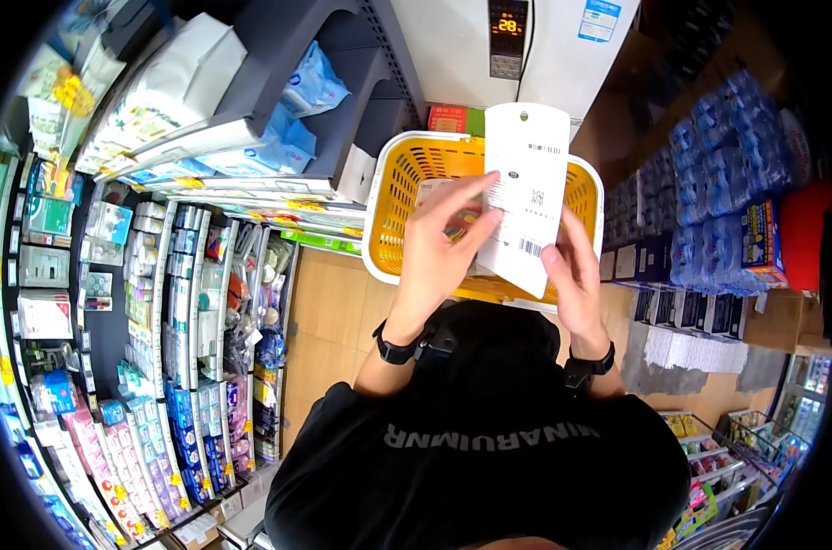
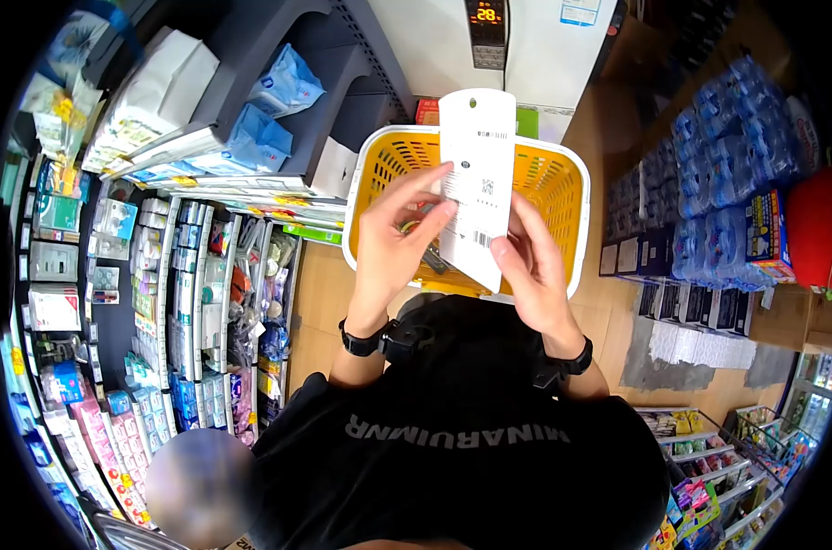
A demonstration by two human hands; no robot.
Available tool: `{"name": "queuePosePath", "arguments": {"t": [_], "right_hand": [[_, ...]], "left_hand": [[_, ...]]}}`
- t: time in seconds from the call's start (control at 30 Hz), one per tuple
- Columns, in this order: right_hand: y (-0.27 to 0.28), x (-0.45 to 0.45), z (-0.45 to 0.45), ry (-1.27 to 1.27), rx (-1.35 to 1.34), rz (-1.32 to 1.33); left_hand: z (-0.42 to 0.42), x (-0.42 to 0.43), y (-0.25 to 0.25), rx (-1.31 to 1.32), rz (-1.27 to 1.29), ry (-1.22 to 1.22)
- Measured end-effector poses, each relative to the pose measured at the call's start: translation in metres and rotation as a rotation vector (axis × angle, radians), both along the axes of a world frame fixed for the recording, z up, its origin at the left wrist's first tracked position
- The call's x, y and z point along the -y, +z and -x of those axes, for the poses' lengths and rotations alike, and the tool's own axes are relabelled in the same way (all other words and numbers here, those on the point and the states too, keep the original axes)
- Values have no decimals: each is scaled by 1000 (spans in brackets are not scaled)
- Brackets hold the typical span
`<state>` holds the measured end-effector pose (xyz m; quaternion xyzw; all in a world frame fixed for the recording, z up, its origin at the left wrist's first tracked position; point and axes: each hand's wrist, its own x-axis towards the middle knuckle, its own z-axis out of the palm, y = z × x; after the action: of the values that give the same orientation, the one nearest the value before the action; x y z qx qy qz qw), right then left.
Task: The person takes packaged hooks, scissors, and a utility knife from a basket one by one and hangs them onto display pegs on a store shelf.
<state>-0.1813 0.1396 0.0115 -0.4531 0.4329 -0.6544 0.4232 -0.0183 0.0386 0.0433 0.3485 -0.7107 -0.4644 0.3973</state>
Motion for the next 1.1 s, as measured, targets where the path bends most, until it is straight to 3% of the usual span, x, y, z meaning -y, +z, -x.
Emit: {"name": "queuePosePath", "arguments": {"t": [0.23, 0.3, 0.37, 0.43, 0.47, 0.5, 0.63, 0.7, 0.77, 0.83, 0.9, 1.1], "right_hand": [[27, -4, -39, 112, -189, 64], [33, -6, -54, 48, -477, 107], [41, -7, -70, 57, -535, 127], [51, -9, -87, 97, -695, 195], [57, -10, -98, 87, -758, 260], [59, -12, -109, 120, -758, 277], [48, -19, -158, 191, -252, 177], [41, -17, -183, 164, -176, 209], [42, -20, -207, 245, -198, 262], [40, -27, -232, 451, -162, 87], [39, -36, -256, 640, -52, -88], [34, -69, -321, 838, -140, -46]], "left_hand": [[-40, -36, 10, -130, -114, -170], [-60, -46, 13, -91, -53, -174], [-79, -57, 19, -141, -196, -200], [-102, -68, 20, -94, -100, -120], [-115, -73, 12, -146, -196, -103], [-128, -78, 9, -202, -286, -84], [-164, -114, 18, -416, -310, 282], [-195, -131, 5, -409, -255, 382], [-222, -150, -7, -441, -246, 534], [-239, -171, 15, -580, -279, 679], [-268, -192, 6, -532, -211, 707], [-323, -261, 15, -593, -145, 885]]}}
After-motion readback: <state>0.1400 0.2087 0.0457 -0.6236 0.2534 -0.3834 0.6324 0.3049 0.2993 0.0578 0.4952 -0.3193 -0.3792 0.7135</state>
